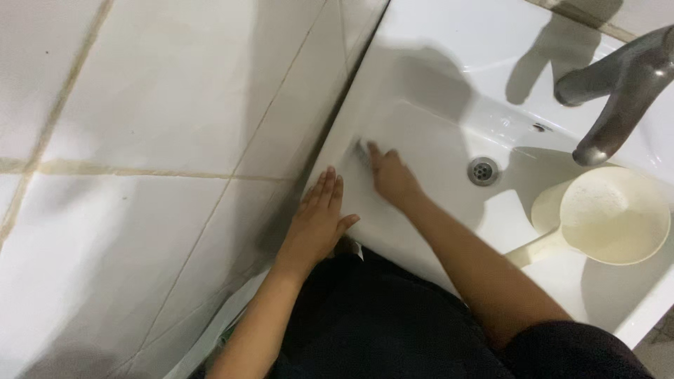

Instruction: The person cleans a sink and a shelf by hand using a cloth and a brush. The person wipes the top shelf, the basin, and the surrounding tiled surfaces, then rinses a brush and the basin under a faucet.

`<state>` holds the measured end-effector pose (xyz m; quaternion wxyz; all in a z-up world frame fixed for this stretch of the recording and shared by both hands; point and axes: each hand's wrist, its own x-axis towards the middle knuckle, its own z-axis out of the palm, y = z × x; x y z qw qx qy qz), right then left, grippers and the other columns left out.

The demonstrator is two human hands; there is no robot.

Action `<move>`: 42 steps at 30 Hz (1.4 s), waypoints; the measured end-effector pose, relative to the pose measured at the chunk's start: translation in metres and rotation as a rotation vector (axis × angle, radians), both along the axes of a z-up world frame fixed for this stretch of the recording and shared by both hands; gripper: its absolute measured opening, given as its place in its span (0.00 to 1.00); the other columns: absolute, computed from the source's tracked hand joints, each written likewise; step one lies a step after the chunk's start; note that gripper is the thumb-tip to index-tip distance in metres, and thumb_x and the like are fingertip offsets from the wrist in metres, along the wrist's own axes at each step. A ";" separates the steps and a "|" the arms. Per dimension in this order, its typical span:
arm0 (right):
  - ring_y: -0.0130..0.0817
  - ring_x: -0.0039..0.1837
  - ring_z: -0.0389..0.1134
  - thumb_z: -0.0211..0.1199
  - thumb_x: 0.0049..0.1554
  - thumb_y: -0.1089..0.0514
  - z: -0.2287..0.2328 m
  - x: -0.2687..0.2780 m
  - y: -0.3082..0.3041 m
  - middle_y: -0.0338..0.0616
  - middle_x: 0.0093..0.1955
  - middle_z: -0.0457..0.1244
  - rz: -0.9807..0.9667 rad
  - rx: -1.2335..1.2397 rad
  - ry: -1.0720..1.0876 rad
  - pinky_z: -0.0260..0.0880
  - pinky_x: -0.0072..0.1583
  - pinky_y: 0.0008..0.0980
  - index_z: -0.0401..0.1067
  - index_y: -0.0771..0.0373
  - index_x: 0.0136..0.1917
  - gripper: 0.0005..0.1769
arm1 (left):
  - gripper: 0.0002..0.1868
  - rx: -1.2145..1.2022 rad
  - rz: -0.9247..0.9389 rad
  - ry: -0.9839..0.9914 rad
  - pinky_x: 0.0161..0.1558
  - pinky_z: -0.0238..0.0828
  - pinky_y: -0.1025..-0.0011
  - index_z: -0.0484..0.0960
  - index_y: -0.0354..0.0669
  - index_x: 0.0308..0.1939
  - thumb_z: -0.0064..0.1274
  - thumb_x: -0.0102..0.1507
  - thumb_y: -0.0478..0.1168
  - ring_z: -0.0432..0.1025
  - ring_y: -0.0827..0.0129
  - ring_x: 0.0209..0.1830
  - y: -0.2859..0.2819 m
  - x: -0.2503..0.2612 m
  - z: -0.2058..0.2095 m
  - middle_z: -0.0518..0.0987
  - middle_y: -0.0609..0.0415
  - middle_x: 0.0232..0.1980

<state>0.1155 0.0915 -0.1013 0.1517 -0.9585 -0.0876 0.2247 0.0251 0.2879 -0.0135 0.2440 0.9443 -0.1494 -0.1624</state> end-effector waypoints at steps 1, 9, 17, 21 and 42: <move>0.61 0.57 0.70 0.45 0.63 0.63 0.005 -0.014 0.004 0.68 0.60 0.60 -0.002 0.000 -0.001 0.72 0.59 0.51 0.47 0.58 0.83 0.35 | 0.43 0.000 -0.002 -0.001 0.75 0.44 0.53 0.55 0.30 0.75 0.39 0.68 0.61 0.44 0.50 0.81 0.001 0.001 0.000 0.49 0.36 0.81; 0.59 0.54 0.72 0.46 0.66 0.61 0.037 -0.031 0.019 0.66 0.65 0.57 -0.072 0.015 0.126 0.76 0.55 0.47 0.44 0.53 0.83 0.34 | 0.45 0.111 -0.099 -0.080 0.75 0.46 0.55 0.54 0.26 0.75 0.39 0.69 0.62 0.45 0.48 0.81 -0.001 0.007 -0.009 0.51 0.32 0.79; 0.67 0.61 0.67 0.41 0.66 0.64 0.007 0.035 -0.007 0.72 0.74 0.48 -0.249 -0.031 0.066 0.73 0.61 0.51 0.41 0.51 0.83 0.34 | 0.43 0.033 -0.044 -0.053 0.74 0.44 0.53 0.54 0.26 0.75 0.39 0.69 0.60 0.45 0.47 0.81 -0.003 0.004 -0.008 0.50 0.32 0.80; 0.75 0.67 0.59 0.42 0.63 0.65 -0.016 0.045 -0.046 0.83 0.76 0.40 -0.320 -0.096 -0.020 0.72 0.62 0.53 0.33 0.55 0.85 0.40 | 0.43 0.068 -0.055 -0.054 0.77 0.44 0.54 0.53 0.27 0.75 0.37 0.70 0.61 0.45 0.49 0.82 0.000 0.002 -0.007 0.51 0.34 0.80; 0.68 0.64 0.65 0.44 0.65 0.65 -0.032 0.022 -0.100 0.80 0.77 0.43 -0.512 -0.098 -0.089 0.73 0.61 0.45 0.39 0.54 0.84 0.37 | 0.43 0.032 -0.054 -0.059 0.75 0.42 0.53 0.51 0.27 0.76 0.38 0.70 0.60 0.43 0.49 0.81 0.000 0.005 -0.012 0.48 0.35 0.81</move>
